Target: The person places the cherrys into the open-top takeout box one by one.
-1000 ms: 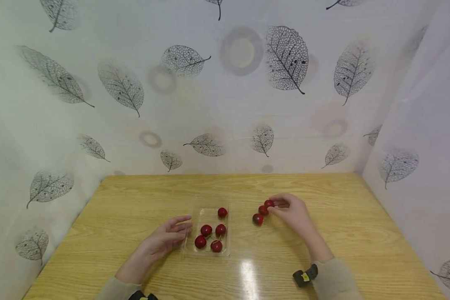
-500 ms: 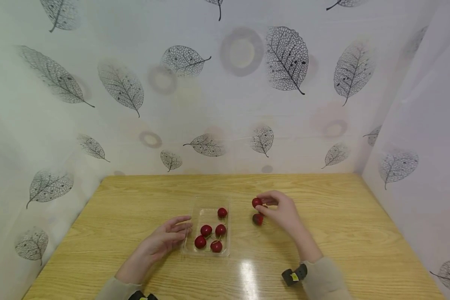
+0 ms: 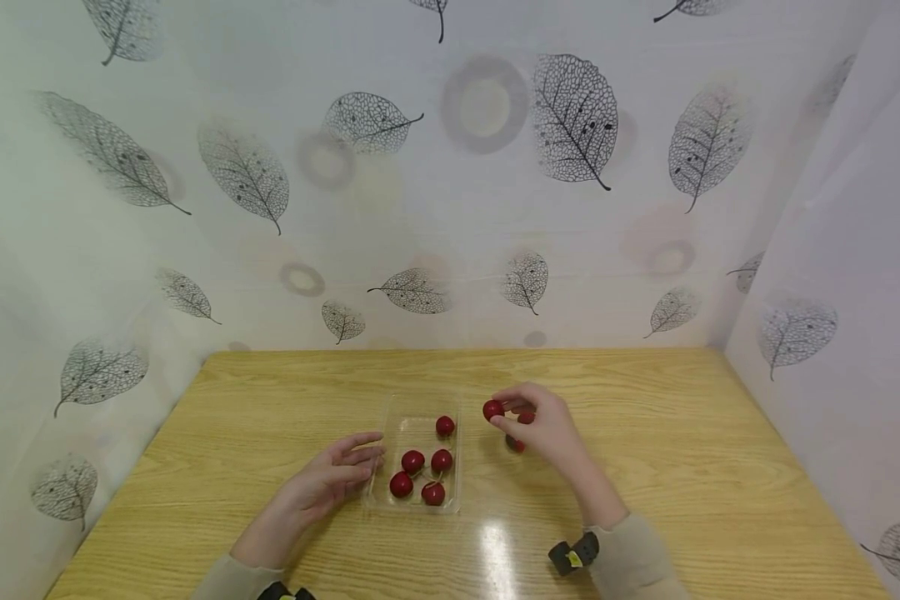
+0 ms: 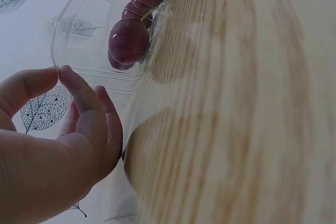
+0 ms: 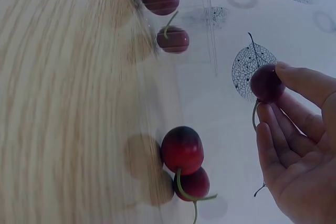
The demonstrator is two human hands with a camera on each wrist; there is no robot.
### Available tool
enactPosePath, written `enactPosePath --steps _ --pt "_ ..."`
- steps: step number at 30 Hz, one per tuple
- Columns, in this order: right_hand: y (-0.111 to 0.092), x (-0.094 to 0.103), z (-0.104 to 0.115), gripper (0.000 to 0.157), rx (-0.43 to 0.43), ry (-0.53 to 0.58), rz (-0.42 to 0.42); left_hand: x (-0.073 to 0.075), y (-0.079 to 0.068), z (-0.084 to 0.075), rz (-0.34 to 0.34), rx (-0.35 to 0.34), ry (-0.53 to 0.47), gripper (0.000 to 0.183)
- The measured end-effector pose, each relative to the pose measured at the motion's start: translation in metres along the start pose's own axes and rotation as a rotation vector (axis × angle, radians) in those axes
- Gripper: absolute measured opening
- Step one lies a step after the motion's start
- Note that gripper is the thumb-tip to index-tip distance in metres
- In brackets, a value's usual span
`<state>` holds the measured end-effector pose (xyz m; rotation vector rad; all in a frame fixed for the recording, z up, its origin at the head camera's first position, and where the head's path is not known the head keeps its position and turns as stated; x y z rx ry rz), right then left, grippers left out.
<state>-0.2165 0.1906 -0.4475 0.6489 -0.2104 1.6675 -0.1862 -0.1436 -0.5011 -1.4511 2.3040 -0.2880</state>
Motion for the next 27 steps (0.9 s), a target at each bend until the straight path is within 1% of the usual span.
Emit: enactPosePath --steps 12,18,23,27 --pt "0.000 -0.013 0.012 0.029 0.010 0.010 -0.002 0.000 0.001 0.001 0.007 0.002 -0.004 0.070" --pt "0.002 -0.024 0.014 0.031 0.033 0.054 0.020 0.000 0.000 0.000 0.007 -0.002 -0.013 0.069" --pt "0.004 -0.033 0.019 0.031 0.069 0.054 0.041 -0.001 0.000 -0.001 -0.002 -0.003 -0.009 0.069" --pt "0.006 -0.040 0.023 0.033 0.077 0.055 0.066 -0.001 0.000 -0.002 -0.002 0.000 -0.009 0.070"
Point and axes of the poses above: each hand's wrist, its own y-axis towards the middle knuckle, its own x-axis out of the back of the hand, z = x × y, the point moved 4 cm from there along y, towards the middle knuckle, and after that the axes turned 4 degrees about x, right-handed, at the moved point
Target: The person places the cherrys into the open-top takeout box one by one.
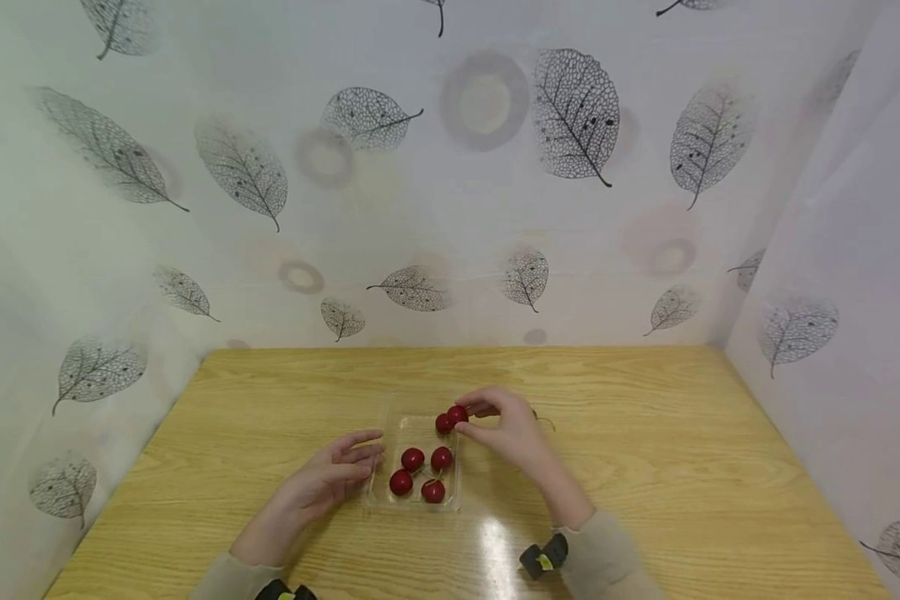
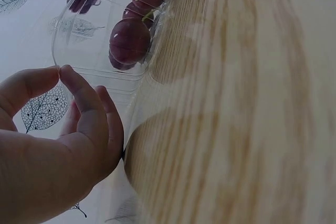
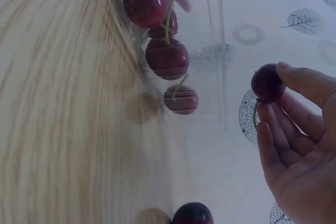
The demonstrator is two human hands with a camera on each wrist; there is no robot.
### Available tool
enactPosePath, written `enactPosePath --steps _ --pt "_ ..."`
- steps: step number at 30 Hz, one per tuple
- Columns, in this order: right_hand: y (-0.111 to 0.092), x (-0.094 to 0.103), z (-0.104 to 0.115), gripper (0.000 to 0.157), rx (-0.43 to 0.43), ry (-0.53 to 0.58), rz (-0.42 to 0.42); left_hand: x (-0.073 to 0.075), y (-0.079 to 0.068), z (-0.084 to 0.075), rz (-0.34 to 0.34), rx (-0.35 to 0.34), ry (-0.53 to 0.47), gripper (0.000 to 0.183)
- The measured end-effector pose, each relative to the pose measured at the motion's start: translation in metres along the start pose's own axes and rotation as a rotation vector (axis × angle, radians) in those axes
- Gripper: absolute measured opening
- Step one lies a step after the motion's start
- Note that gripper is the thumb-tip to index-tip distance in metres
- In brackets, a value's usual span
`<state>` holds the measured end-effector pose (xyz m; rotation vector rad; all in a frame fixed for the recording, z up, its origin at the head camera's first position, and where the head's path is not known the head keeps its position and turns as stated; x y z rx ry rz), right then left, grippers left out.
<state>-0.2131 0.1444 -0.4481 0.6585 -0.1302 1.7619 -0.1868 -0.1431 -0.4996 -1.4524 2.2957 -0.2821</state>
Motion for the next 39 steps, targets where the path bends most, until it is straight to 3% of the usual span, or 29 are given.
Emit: enactPosePath --steps 23,39 --pt "0.008 -0.036 0.005 0.027 0.100 0.027 0.084 0.001 0.001 0.001 0.018 -0.005 0.003 0.069" --pt "0.006 -0.049 0.009 0.028 0.179 -0.143 0.147 0.000 0.001 0.000 0.020 -0.001 -0.002 0.070"
Point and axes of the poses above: each hand's wrist, its own y-axis towards the middle knuckle, its own x-axis out of the back of the hand, z = x × y, the point moved 4 cm from there along y, towards the middle knuckle, and after that the axes turned 4 degrees about x, right-handed, at the moved point
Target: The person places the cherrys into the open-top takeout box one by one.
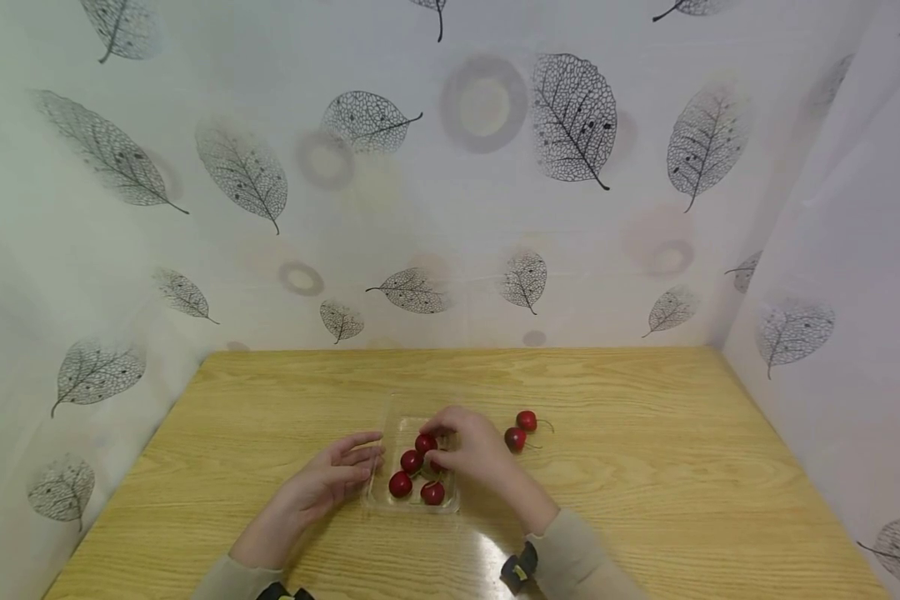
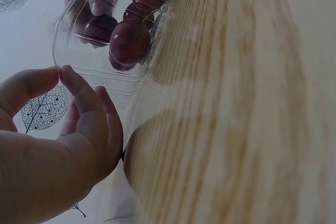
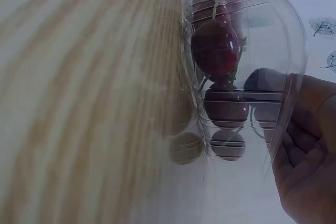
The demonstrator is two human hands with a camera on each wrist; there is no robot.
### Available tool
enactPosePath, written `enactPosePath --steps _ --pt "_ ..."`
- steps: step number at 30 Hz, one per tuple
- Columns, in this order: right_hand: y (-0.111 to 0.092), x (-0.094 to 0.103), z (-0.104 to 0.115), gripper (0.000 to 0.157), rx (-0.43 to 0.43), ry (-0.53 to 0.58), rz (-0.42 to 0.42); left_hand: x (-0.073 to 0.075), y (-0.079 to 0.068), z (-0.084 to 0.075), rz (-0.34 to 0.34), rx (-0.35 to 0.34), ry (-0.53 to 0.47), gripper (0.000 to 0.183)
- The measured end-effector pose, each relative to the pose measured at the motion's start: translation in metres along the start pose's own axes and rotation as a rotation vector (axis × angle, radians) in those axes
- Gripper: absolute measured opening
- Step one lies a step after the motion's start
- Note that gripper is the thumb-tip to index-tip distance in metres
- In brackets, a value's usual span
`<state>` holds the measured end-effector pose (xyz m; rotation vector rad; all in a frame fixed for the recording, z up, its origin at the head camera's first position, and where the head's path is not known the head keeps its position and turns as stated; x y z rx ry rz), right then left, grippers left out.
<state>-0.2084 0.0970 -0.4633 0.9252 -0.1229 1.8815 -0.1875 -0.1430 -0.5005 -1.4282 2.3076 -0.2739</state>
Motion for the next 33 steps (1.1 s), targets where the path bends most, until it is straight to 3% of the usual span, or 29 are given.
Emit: enactPosePath --steps 8,20,25,33 --pt "0.0002 -0.0023 0.0004 0.026 0.020 -0.090 0.018 0.0002 -0.0003 0.0007 -0.001 0.000 0.001 0.069" --pt "0.0002 -0.0038 0.0000 0.030 -0.030 -0.114 0.026 0.0006 0.0006 0.0019 0.005 -0.007 -0.008 0.068" --pt "-0.0003 -0.0025 0.0012 0.031 -0.045 -0.082 0.020 0.0005 0.0009 0.0011 -0.002 -0.009 -0.012 0.068" --pt "-0.0006 -0.0001 -0.0011 0.030 -0.071 0.061 0.012 -0.0005 -0.0002 0.0004 -0.006 -0.005 -0.011 0.069"
Point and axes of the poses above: each hand's wrist, its own y-axis towards the middle knuckle, its own x-axis out of the back of the hand, z = x × y, the point moved 4 cm from there along y, towards the middle knuckle, and after that the axes turned 4 degrees about x, right-handed, at the moved point
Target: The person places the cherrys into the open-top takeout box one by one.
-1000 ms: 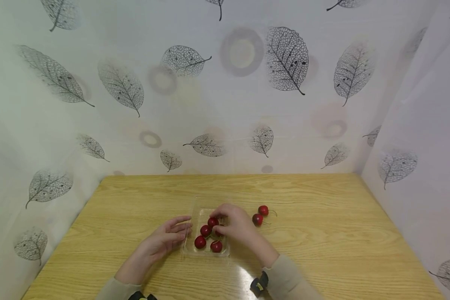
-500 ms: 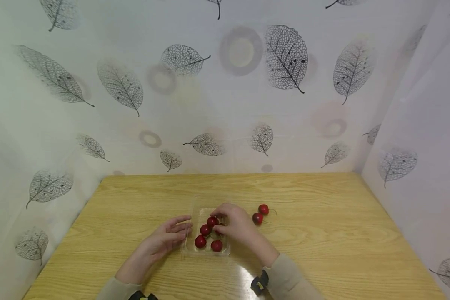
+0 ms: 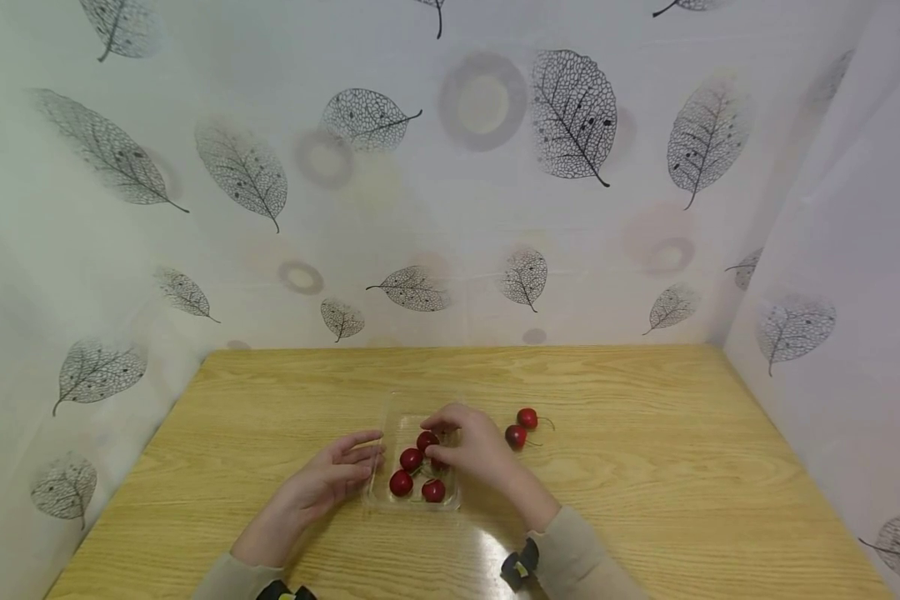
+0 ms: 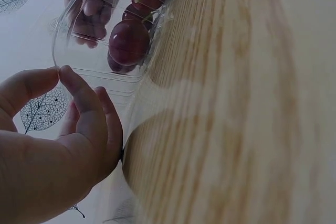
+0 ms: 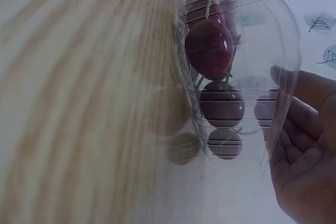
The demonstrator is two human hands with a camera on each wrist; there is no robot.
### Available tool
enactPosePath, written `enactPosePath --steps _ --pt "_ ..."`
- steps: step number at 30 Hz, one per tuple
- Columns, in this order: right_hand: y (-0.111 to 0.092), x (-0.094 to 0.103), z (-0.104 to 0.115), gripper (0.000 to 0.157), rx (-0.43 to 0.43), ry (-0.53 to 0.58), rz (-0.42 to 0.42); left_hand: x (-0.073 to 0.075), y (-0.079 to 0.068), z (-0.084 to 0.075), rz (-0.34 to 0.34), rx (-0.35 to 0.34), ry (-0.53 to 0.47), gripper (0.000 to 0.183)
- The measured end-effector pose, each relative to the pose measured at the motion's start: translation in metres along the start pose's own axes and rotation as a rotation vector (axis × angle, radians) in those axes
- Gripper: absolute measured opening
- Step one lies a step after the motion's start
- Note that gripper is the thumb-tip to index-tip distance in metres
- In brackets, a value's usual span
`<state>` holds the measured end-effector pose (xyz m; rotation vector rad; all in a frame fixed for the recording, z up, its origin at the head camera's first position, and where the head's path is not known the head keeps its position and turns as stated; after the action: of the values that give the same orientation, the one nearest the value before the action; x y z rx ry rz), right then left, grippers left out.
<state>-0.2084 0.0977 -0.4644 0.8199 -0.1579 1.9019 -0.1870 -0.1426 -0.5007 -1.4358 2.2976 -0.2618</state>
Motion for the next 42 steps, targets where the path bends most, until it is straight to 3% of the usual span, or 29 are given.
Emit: enactPosePath --steps 21,42 --pt "0.000 0.010 -0.004 0.031 -0.044 0.190 -0.047 0.000 -0.001 0.000 -0.001 0.007 0.007 0.071" --pt "-0.014 0.038 -0.015 0.027 -0.035 0.110 -0.166 0.000 -0.002 -0.002 0.003 0.000 0.016 0.069"
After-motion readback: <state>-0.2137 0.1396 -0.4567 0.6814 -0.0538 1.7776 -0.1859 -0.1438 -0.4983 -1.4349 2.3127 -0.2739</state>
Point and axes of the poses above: each hand's wrist, its own y-axis towards the middle knuckle, its own x-axis out of the back of the hand, z = x × y, the point moved 4 cm from there along y, towards the middle knuckle, and after that the axes turned 4 degrees about x, right-handed, at the moved point
